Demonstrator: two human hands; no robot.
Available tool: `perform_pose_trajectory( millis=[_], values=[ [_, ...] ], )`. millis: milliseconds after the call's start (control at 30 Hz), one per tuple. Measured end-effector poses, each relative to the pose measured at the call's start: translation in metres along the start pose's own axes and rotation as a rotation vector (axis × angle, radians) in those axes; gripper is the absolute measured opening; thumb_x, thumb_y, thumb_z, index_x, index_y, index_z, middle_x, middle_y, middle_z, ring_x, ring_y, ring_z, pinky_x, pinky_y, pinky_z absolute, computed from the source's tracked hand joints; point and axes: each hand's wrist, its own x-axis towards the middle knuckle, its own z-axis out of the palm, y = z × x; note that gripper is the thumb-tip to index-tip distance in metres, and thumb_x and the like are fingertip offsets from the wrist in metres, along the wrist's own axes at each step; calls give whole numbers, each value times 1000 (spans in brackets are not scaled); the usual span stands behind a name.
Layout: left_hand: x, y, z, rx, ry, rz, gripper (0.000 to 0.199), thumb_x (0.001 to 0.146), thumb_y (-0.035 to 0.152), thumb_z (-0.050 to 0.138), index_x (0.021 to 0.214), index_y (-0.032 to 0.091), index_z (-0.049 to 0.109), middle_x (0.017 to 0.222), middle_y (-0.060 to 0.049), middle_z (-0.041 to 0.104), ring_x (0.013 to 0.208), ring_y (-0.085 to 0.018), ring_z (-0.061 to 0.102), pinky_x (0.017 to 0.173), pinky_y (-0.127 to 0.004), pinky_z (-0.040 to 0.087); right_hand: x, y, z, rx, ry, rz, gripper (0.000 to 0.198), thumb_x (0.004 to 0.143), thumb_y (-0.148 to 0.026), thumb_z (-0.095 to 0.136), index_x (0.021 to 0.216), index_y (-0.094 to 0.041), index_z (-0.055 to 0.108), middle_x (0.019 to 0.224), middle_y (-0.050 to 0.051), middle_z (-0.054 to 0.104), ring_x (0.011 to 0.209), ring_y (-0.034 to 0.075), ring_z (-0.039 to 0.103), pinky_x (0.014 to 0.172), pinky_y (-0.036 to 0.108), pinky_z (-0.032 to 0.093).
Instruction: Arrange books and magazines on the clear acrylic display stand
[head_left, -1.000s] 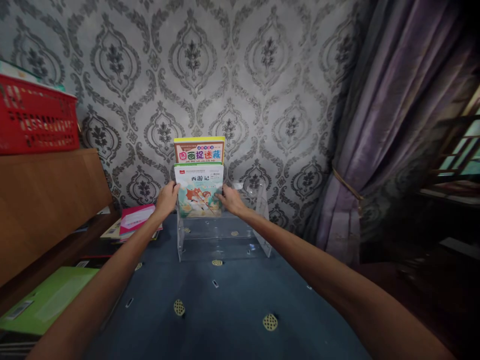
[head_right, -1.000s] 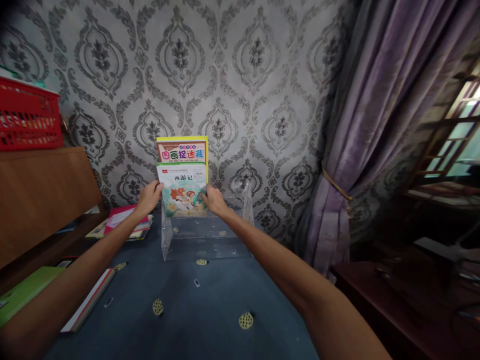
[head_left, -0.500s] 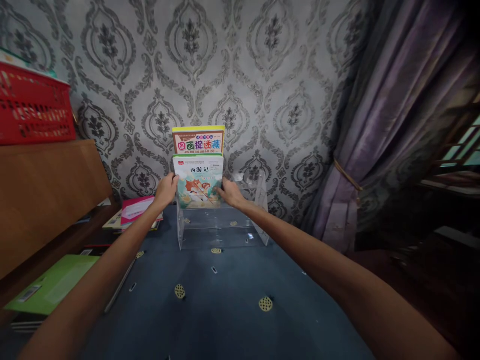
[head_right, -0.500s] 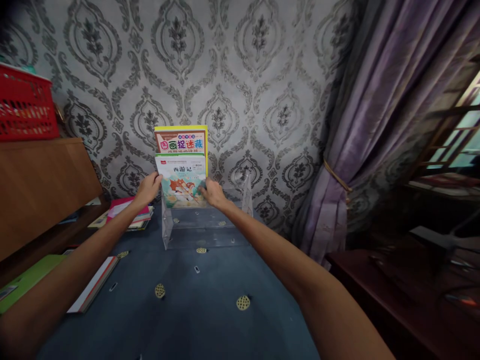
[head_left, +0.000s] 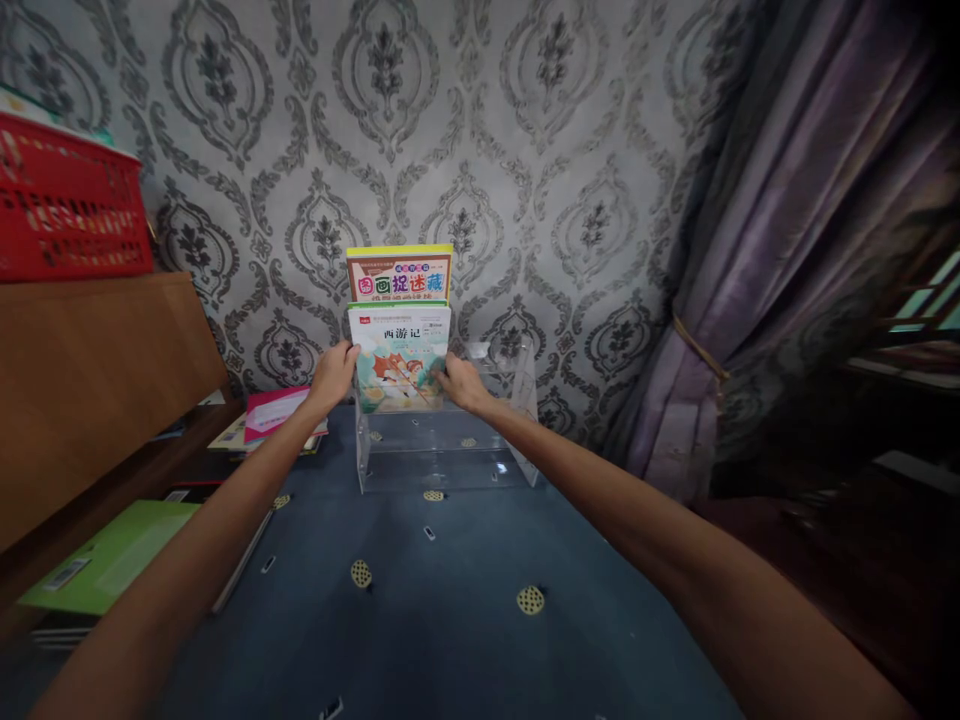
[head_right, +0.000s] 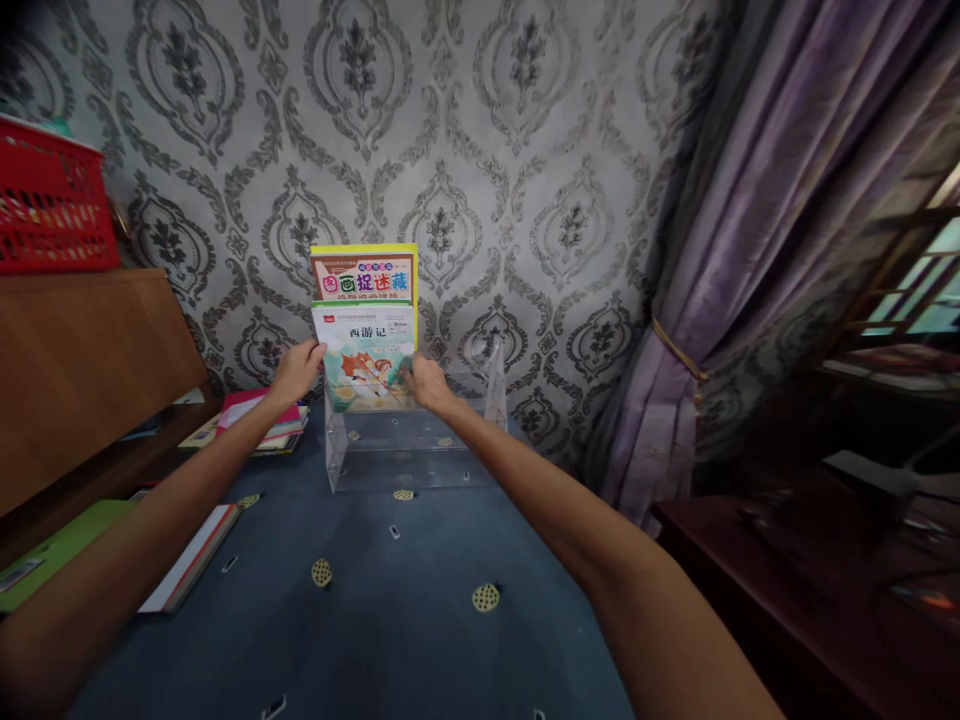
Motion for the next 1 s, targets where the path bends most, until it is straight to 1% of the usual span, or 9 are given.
perform_pose_trajectory(
  millis=[233, 400, 500, 567, 633, 733, 867, 1000],
  values=[
    [0, 1, -1, -6, 6, -9, 34, 95, 37, 38, 81, 20, 64, 81, -9, 72, 80, -24, 64, 81, -33, 46, -3, -2, -1, -8, -6, 3, 25, 99, -26, 53, 120, -14, 56, 118, 18, 71, 111, 30, 67, 84, 33, 48],
    [-2, 1, -1, 7, 15, -9, 36, 96, 38, 37, 86, 19, 65, 86, -10, 73, 85, -25, 65, 82, -33, 47, -5, -3, -1, -4, -11, 3, 29, 98, -26, 52, 124, -12, 54, 119, 19, 71, 112, 31, 66, 83, 32, 48],
    [-3, 1, -1, 16, 12, -8, 35, 95, 38, 38, 87, 18, 65, 88, -12, 73, 88, -26, 66, 83, -34, 48, -6, -3, -1, -4, -13, 2, 30, 99, -26, 52, 125, -13, 54, 119, 18, 71, 113, 30, 66, 83, 31, 47],
    [-3, 0, -1, -5, -6, 8, 28, 92, 35, 44, 92, 17, 65, 93, -12, 74, 90, -26, 66, 84, -35, 49, -6, -3, -1, -7, -12, 5, 30, 99, -26, 52, 125, -12, 54, 119, 18, 71, 113, 29, 66, 83, 30, 47],
    [-3, -2, 0, -56, -52, 27, 24, 86, 29, 52, 101, 15, 63, 100, -11, 74, 91, -25, 67, 85, -36, 50, -7, -4, -1, -11, -11, 7, 31, 98, -26, 53, 126, -11, 53, 120, 19, 71, 113, 29, 66, 83, 30, 46],
    [-3, -4, 1, -89, -106, 31, 32, 79, 22, 57, 110, 15, 60, 104, -11, 73, 93, -25, 67, 87, -37, 52, -8, -4, -1, -14, -8, 3, 33, 98, -26, 54, 127, -9, 52, 121, 21, 70, 112, 30, 65, 83, 30, 46],
    [-5, -6, 2, -43, -106, 25, 34, 80, 22, 59, 114, 18, 59, 104, -9, 73, 96, -26, 68, 91, -40, 51, -8, -2, 0, -9, -6, -9, 33, 98, -27, 55, 125, -10, 53, 121, 20, 70, 111, 29, 65, 84, 30, 46],
    [-8, -8, 2, -55, -121, 47, 38, 81, 21, 59, 119, 19, 57, 107, -8, 73, 98, -25, 68, 93, -40, 51, -8, 4, 3, 6, 0, -29, 31, 97, -26, 56, 124, -11, 54, 120, 19, 70, 110, 27, 65, 84, 30, 46]
  ],
)
